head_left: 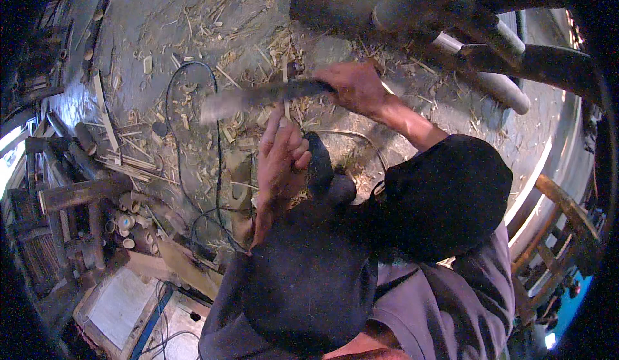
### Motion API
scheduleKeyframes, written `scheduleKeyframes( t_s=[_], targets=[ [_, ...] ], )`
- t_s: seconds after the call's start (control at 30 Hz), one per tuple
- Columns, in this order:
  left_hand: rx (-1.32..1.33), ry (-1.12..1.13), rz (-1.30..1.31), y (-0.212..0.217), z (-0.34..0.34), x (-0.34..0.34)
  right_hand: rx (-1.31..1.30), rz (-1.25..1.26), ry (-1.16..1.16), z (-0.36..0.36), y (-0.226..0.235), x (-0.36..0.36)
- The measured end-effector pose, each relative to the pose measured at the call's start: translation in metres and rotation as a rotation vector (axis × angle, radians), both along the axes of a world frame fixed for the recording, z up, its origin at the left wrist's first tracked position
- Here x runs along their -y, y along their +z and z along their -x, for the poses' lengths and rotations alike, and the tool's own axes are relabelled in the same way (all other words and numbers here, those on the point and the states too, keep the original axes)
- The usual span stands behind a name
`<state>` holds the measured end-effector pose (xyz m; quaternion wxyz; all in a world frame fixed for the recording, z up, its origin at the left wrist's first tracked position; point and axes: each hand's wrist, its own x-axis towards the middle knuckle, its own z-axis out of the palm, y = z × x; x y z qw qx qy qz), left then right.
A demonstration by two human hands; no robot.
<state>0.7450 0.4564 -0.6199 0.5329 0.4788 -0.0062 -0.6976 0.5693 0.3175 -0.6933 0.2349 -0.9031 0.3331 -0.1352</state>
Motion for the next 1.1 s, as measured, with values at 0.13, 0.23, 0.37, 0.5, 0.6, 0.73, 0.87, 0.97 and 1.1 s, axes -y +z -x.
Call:
scheduleKeyframes(
  t_s=[0.13,0.23,0.37,0.5,0.6,0.73,0.87,0.97,1.1],
  targets=[
    [0.049,0.006,0.027,0.006,0.006,-0.013,-0.108,-0.142,-0.395,0.003,0.008,0.018],
    [0.238,-0.084,0.091,0.002,0.005,-0.017,-0.150,-0.206,-0.552,0.011,-0.001,0.026],
    [0.208,-0.090,0.231,-0.027,-0.001,-0.008,0.069,0.004,-0.283,0.009,-0.021,0.009],
    [0.163,-0.051,0.226,-0.048,-0.001,0.005,0.120,-0.061,-0.085,-0.001,-0.017,-0.012],
    [0.170,-0.063,0.201,-0.045,0.002,0.010,0.009,-0.048,-0.038,-0.005,-0.006,-0.013],
    [0.004,0.059,0.057,-0.022,0.000,0.001,-0.006,-0.033,-0.061,-0.004,-0.003,-0.005],
    [0.015,0.003,0.057,-0.003,-0.001,-0.001,0.033,-0.001,-0.048,0.007,-0.019,-0.003],
    [0.177,-0.014,-0.155,0.017,-0.002,-0.010,-0.046,0.014,0.049,0.019,-0.030,0.003],
    [0.460,-0.118,-0.017,0.042,-0.019,-0.036,-0.110,0.034,-0.443,0.026,-0.034,0.013]
  ],
)
